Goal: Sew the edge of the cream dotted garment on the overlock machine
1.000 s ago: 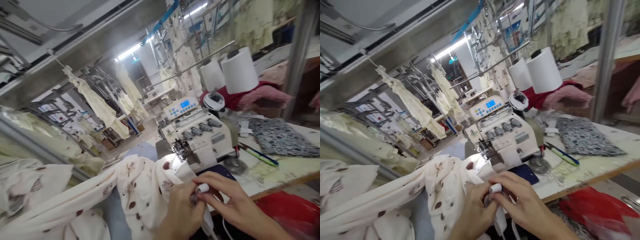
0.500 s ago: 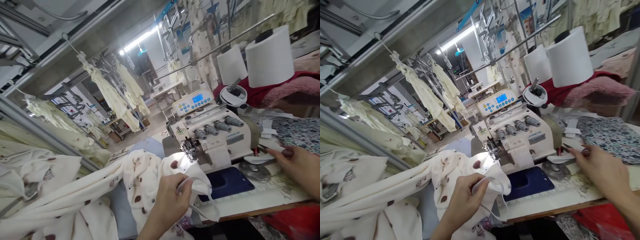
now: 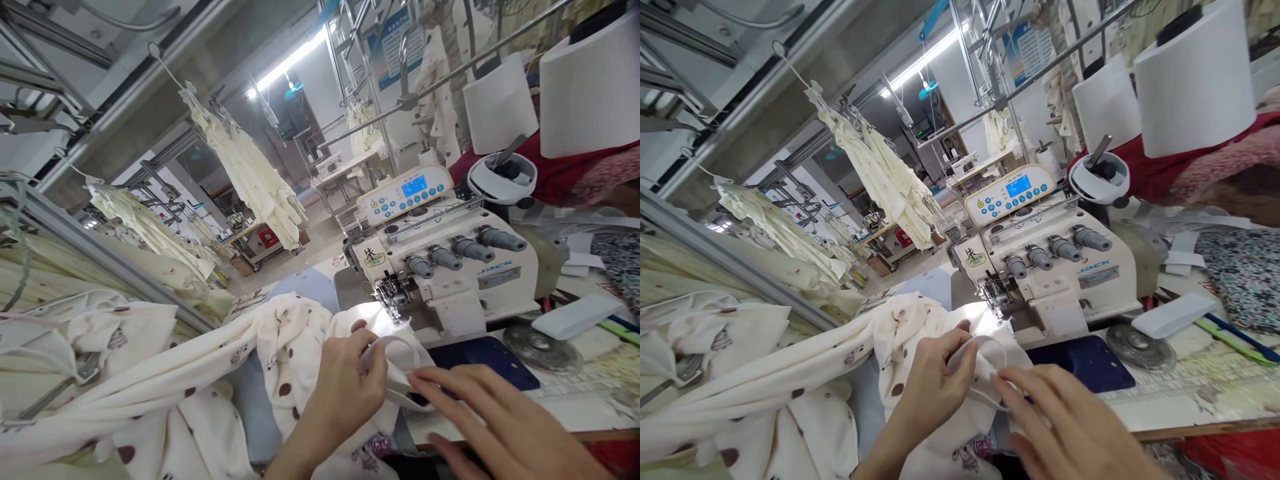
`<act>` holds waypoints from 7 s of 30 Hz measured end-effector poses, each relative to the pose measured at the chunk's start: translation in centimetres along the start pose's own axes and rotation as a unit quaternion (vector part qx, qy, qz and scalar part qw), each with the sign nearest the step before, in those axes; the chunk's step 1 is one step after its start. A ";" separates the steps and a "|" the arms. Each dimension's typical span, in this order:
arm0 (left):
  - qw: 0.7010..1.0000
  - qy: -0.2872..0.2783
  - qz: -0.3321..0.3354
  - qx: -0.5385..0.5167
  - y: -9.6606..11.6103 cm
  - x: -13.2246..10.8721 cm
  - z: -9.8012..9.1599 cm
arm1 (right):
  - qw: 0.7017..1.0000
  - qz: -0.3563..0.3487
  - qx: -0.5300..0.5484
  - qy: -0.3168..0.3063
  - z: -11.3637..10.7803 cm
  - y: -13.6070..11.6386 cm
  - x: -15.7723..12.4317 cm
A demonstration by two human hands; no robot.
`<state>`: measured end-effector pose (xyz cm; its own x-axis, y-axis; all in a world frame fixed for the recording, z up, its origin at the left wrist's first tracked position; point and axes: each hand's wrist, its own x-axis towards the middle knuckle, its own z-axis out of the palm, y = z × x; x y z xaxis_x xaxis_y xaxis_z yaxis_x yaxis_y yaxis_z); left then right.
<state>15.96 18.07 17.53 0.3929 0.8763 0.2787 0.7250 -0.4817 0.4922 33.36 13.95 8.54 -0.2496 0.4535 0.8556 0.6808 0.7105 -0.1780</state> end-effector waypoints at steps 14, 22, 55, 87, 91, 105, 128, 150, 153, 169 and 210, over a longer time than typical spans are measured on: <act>0.959 -0.267 -0.057 -0.073 -0.8 5.3 -4.9 | 0.972 -0.087 0.216 0.045 2.6 2.2 3.0; 0.993 -0.078 -0.085 -0.022 -3.0 6.7 0.4 | 0.968 0.037 0.245 0.026 4.1 5.3 2.0; 0.991 -0.105 -0.073 0.022 -4.2 7.8 1.0 | 0.989 -0.142 0.006 -0.045 3.9 7.8 -0.3; 0.996 -0.018 0.049 -0.078 -8.5 7.7 2.0 | 0.965 0.069 0.220 0.122 5.1 5.5 1.3; 0.994 -0.027 0.069 -0.078 -8.5 7.7 2.2 | 0.968 0.054 0.205 0.133 5.4 5.4 1.0; 0.994 0.009 0.085 -0.071 -9.7 8.9 2.4 | 0.974 0.031 0.191 0.118 5.8 5.5 1.1; 0.882 -0.306 0.315 0.168 0.4 4.8 -4.7 | 0.961 0.127 0.237 -0.066 2.8 3.7 1.7; 0.941 -0.189 0.278 0.033 -3.1 2.0 -2.0 | 0.987 -0.158 -0.001 0.033 0.6 2.7 0.2; 0.932 -0.191 0.297 0.082 -4.5 2.0 -1.6 | 0.989 -0.138 -0.042 0.025 1.2 2.5 -0.6; 0.902 -0.238 0.306 0.188 -7.2 5.5 -2.7 | 0.990 -0.046 0.027 0.127 5.0 3.7 1.1; 0.872 -0.147 0.284 0.371 -6.1 4.8 -1.1 | 0.991 -0.109 0.013 0.076 3.9 4.2 1.6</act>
<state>12.77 25.17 16.79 0.8571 0.5145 0.0259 0.4888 -0.7962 -0.3565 33.14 19.81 7.22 -0.2808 0.2037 0.9379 0.6044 0.7967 0.0079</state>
